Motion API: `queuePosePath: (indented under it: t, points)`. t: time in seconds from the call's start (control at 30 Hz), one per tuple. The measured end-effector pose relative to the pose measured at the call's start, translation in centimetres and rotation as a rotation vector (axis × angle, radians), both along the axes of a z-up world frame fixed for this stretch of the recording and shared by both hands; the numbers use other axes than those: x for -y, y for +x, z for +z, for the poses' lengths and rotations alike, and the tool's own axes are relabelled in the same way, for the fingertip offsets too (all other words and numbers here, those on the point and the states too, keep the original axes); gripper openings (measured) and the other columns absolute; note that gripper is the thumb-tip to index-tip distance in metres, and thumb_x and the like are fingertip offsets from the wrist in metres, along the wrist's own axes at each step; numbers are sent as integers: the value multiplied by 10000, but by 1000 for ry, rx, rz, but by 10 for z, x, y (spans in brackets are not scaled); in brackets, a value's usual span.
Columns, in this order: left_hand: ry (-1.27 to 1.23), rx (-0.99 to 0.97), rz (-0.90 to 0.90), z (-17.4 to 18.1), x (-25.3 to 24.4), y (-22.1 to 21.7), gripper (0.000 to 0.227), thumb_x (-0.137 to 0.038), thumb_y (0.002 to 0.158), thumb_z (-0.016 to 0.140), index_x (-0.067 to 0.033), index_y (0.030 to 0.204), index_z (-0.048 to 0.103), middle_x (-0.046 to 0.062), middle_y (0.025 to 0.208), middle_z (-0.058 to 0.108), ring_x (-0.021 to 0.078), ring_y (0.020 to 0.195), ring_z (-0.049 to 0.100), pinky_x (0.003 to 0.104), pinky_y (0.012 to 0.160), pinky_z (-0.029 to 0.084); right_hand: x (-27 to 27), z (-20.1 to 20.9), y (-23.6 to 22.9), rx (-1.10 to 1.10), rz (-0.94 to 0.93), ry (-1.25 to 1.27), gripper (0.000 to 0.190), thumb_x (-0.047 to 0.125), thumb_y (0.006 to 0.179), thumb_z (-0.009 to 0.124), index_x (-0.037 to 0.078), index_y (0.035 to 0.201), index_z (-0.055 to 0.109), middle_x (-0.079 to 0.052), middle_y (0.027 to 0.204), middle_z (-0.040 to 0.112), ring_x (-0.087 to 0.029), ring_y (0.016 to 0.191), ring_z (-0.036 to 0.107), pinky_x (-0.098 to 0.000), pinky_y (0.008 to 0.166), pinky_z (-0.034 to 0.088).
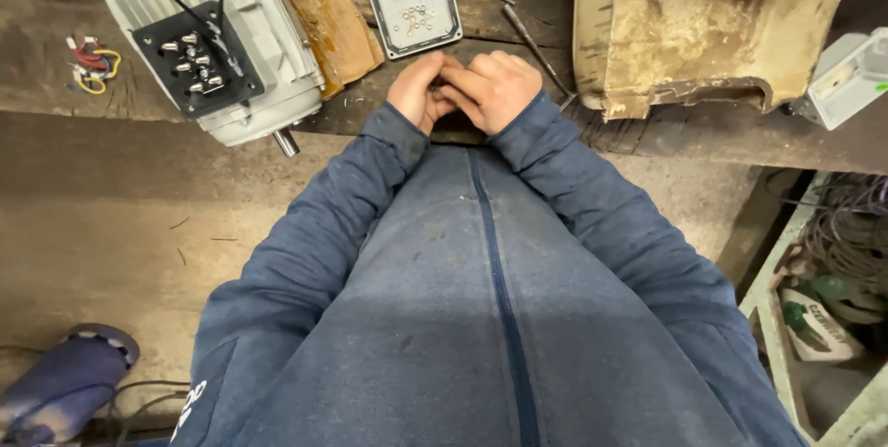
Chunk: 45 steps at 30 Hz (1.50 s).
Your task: The person uses a screwdriver to unscrew the terminal box cover of an electric motor, removes the cover and sets it on the workbench, then picks up the small screws from the bench and places them into a plastic tray. At the end the person moves the motor aside and reaches for another motor component.
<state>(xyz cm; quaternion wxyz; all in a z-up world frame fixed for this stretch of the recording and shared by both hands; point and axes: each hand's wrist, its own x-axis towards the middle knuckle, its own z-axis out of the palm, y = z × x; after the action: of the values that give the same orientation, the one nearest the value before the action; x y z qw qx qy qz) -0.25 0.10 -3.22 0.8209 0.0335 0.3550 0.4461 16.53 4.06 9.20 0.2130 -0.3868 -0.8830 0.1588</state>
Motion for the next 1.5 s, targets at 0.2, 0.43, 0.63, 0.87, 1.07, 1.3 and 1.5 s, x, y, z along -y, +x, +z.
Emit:
queuePosePath:
  t: [0.2, 0.43, 0.63, 0.87, 1.07, 1.3, 1.5]
  points:
    - [130, -211, 40, -10, -31, -25, 285, -296, 1051, 547, -31, 1090, 644, 81, 979, 706, 165, 846, 712, 315, 774, 631, -2, -6, 12, -271, -169, -308, 135, 140, 960, 774, 80, 1080, 781, -102, 897, 693, -278, 795, 683, -369, 728, 547]
    - [700, -1226, 72, 29, -72, -43, 111, -129, 1022, 642, -29, 1045, 684, 79, 953, 711, 212, 877, 705, 325, 823, 573, 4, -44, 30, -177, -195, -372, 135, 186, 945, 778, 97, 1045, 761, -102, 982, 722, -302, 896, 705, -377, 781, 559]
    - [912, -1215, 54, 46, -67, -38, 160, -139, 1028, 690, -37, 1151, 705, 153, 1192, 754, 324, 1271, 660, 371, 1049, 518, 4, -44, 34, 83, 49, -166, 303, 188, 906, 768, 165, 1208, 753, -48, 1041, 668, -266, 953, 654, -373, 811, 562]
    - [839, -1079, -16, 68, -47, -50, 208, -141, 1065, 613, -44, 1230, 696, 155, 1262, 728, 284, 1267, 683, 365, 1067, 515, -6, -36, 27, 185, 144, -133, 323, 222, 866, 780, 163, 1183, 762, -45, 993, 664, -270, 857, 626, -378, 739, 546]
    - [897, -1252, -179, 73, -8, -49, 164, -151, 1022, 654, -66, 1145, 720, 132, 1089, 753, 270, 1022, 743, 356, 894, 585, 1, -61, 28, 195, 175, -134, 199, 190, 861, 771, 162, 1057, 754, -34, 940, 662, -263, 854, 634, -380, 748, 555]
    - [1004, -1646, -445, 55, 8, -20, 361, -271, 848, 767, -120, 1163, 674, 90, 978, 642, 319, 927, 654, 457, 694, 547, 5, -62, 29, 131, 45, -231, 312, 246, 874, 786, 108, 1146, 718, -111, 961, 657, -326, 909, 661, -422, 744, 558]
    - [1064, -1673, -470, 43, 7, -8, 356, -215, 811, 777, -128, 1131, 646, 83, 990, 602, 316, 932, 640, 452, 701, 554, 17, -69, 26, 112, -38, -247, 321, 220, 875, 788, 99, 1161, 706, -114, 996, 667, -335, 930, 670, -426, 765, 559]
